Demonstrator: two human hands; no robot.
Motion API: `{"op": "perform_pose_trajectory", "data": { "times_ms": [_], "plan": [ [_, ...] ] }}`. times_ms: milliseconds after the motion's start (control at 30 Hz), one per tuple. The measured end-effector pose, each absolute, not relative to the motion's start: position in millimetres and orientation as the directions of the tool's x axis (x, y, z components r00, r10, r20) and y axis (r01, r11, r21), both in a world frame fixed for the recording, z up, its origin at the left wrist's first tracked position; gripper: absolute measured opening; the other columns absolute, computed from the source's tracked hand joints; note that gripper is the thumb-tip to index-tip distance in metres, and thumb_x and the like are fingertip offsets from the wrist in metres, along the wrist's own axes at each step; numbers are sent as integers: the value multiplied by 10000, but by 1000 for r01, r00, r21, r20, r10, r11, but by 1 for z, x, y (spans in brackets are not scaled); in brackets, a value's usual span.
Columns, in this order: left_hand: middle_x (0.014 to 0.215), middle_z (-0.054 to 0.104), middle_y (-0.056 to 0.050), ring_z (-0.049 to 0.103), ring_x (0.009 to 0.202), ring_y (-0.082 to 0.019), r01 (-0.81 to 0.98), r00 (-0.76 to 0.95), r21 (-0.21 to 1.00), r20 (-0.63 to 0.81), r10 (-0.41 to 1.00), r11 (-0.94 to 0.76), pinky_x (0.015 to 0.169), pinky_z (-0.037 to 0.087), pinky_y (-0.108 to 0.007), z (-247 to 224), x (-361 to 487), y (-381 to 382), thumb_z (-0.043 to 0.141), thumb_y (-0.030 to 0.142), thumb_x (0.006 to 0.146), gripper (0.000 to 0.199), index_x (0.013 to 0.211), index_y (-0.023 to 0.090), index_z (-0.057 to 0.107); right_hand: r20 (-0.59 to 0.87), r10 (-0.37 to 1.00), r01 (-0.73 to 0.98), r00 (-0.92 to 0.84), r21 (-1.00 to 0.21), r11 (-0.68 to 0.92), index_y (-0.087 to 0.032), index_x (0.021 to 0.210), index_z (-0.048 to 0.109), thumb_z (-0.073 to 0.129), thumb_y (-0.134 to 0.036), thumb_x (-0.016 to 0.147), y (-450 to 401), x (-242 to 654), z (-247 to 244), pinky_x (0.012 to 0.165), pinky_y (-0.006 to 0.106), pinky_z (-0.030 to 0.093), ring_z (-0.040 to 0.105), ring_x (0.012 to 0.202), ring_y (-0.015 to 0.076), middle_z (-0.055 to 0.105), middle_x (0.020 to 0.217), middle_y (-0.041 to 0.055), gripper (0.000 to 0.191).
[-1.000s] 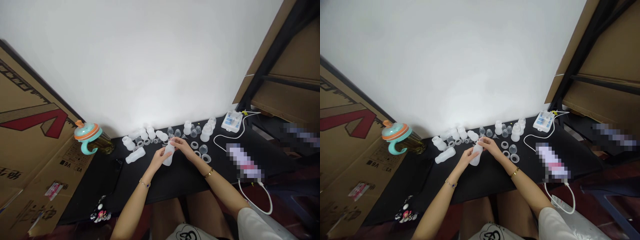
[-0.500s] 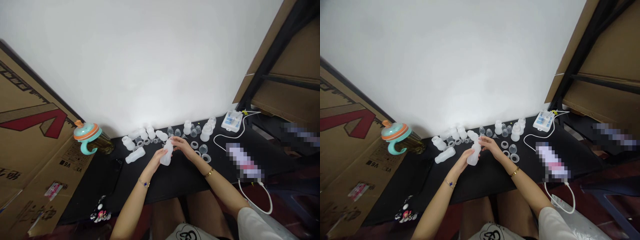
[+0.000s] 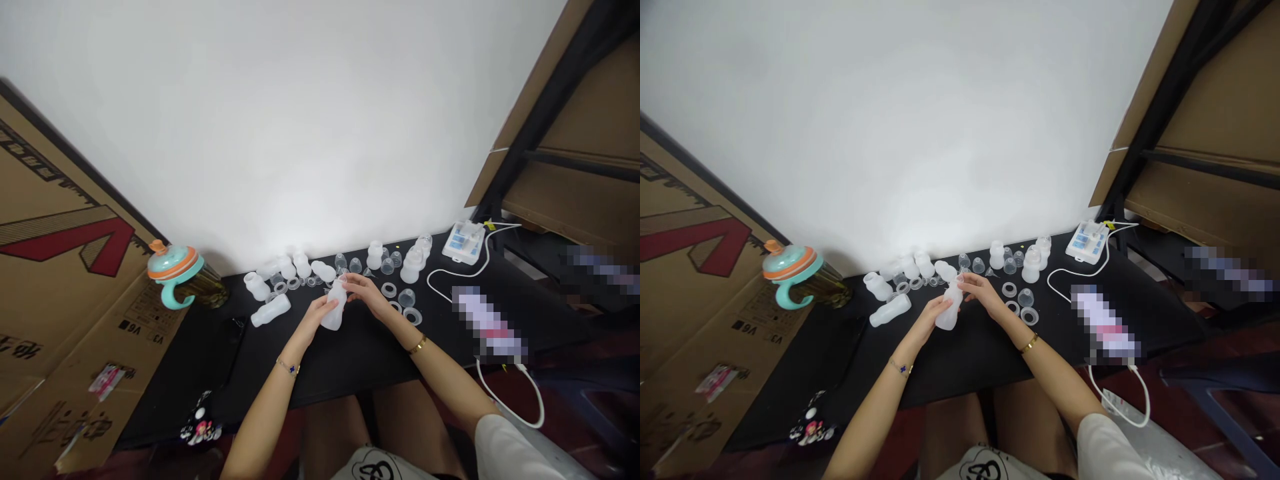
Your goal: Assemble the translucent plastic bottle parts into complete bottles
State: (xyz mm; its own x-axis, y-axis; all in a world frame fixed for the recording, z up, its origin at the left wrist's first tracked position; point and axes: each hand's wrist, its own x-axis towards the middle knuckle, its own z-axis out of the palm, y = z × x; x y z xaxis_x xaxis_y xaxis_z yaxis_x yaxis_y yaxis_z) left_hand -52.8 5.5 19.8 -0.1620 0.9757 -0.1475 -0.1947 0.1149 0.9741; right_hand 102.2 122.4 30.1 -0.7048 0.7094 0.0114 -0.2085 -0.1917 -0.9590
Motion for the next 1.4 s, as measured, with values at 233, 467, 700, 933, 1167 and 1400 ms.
{"op": "perform_pose_trajectory", "data": {
  "times_ms": [233, 467, 700, 933, 1167, 1400],
  "plan": [
    [899, 752, -91, 655, 772, -197, -77, -213, 996, -64, 975, 49, 689, 449, -268, 14, -52, 10, 805, 543, 734, 581, 1105, 99, 744, -1, 724, -186, -690, -966, -178, -226, 1055, 734, 812, -415, 739, 123, 102, 30, 653, 255, 516, 642, 851, 173, 713, 1019, 35, 376],
    [864, 716, -53, 625, 761, -183, 93, -223, 995, 42, 974, -21, 677, 431, -254, 14, -52, 8, 755, 520, 791, 475, 1028, 110, 714, 6, 731, -175, -682, -972, -156, -229, 1058, 731, 810, -426, 736, 123, 101, 29, 646, 249, 513, 654, 838, 168, 723, 994, 30, 386],
    [851, 699, -31, 607, 756, -183, 278, -265, 960, 109, 958, -32, 685, 428, -255, 15, -52, 6, 721, 509, 808, 425, 1010, 135, 707, 11, 738, -156, -675, -979, -128, -222, 1065, 725, 807, -437, 735, 124, 100, 28, 631, 246, 510, 658, 832, 176, 731, 973, 34, 402],
    [868, 707, -29, 600, 772, -192, 385, -308, 923, 131, 942, -2, 709, 433, -263, 17, -50, 5, 722, 508, 798, 426, 1036, 156, 717, 13, 740, -145, -673, -983, -114, -221, 1062, 723, 807, -439, 734, 125, 99, 25, 625, 246, 500, 657, 817, 172, 729, 952, 28, 403],
    [860, 709, -28, 602, 770, -200, 475, -332, 880, 178, 927, 1, 717, 429, -275, 21, -48, 3, 718, 514, 796, 420, 1043, 175, 725, 20, 740, -140, -672, -985, -100, -221, 1060, 716, 807, -432, 735, 125, 99, 24, 620, 255, 493, 661, 828, 184, 734, 989, 38, 399],
    [905, 718, -39, 614, 794, -212, 579, -332, 815, 217, 918, 17, 732, 420, -288, 22, -47, 2, 713, 502, 810, 399, 1077, 205, 711, 17, 739, -125, -674, -988, -92, -212, 1057, 708, 806, -428, 734, 124, 99, 26, 618, 249, 481, 653, 832, 179, 733, 1005, 40, 401]
  ]
}}
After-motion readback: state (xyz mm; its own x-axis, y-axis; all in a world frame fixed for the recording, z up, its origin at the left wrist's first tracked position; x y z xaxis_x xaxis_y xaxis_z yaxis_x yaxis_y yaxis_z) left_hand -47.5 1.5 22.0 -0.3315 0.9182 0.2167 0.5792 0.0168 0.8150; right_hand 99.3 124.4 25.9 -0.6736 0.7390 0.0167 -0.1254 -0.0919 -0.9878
